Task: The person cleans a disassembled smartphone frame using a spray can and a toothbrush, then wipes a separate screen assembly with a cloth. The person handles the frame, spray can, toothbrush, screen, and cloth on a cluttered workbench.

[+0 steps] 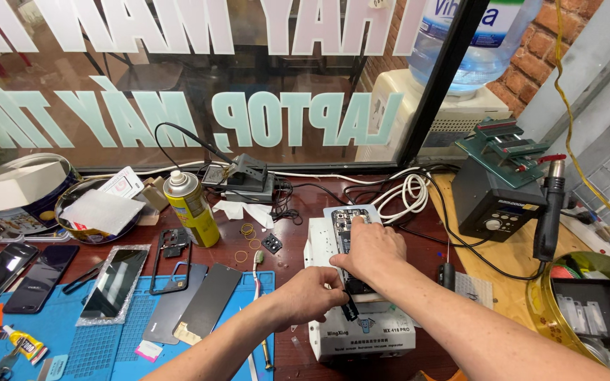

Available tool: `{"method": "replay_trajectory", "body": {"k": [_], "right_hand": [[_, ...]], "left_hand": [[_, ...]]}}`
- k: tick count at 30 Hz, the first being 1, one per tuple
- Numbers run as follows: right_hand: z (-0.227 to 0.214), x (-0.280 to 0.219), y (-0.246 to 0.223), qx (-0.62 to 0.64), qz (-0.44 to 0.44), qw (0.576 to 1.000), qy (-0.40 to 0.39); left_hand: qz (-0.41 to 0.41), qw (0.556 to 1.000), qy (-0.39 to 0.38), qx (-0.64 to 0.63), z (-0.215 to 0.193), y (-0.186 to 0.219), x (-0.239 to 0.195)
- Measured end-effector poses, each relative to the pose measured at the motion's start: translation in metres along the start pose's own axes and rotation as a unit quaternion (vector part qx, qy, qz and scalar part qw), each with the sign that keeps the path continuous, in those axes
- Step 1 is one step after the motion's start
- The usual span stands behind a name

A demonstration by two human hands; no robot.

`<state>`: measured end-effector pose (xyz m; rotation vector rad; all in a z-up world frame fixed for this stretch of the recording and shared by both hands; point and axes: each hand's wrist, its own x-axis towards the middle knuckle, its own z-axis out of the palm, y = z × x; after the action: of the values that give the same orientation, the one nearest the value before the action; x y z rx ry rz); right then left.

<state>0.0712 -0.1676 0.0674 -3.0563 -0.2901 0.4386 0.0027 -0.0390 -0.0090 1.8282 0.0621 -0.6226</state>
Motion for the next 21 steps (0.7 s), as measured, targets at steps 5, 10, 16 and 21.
{"method": "replay_trajectory", "body": {"k": [5, 10, 16, 21], "right_hand": [[0.0022, 0.0004, 0.0014, 0.003, -0.009, 1.000, 0.011], [0.0015, -0.0009, 0.0014, 0.003, -0.009, 1.000, 0.017], [-0.0025, -0.0001, -0.0023, -0.002, 0.001, 1.000, -0.010], [-0.0026, -0.0029, -0.0031, 0.003, 0.002, 1.000, -0.009]], "left_hand": [[0.004, 0.999, 0.022, -0.026, -0.0005, 0.0003, 0.0005], [0.005, 0.996, 0.083, -0.044, -0.0034, 0.0001, -0.0027], [0.008, 0.998, 0.019, -0.060, -0.0081, -0.0013, -0.0071], [0.004, 0.998, 0.010, -0.055, -0.0069, -0.0041, -0.0035]]}}
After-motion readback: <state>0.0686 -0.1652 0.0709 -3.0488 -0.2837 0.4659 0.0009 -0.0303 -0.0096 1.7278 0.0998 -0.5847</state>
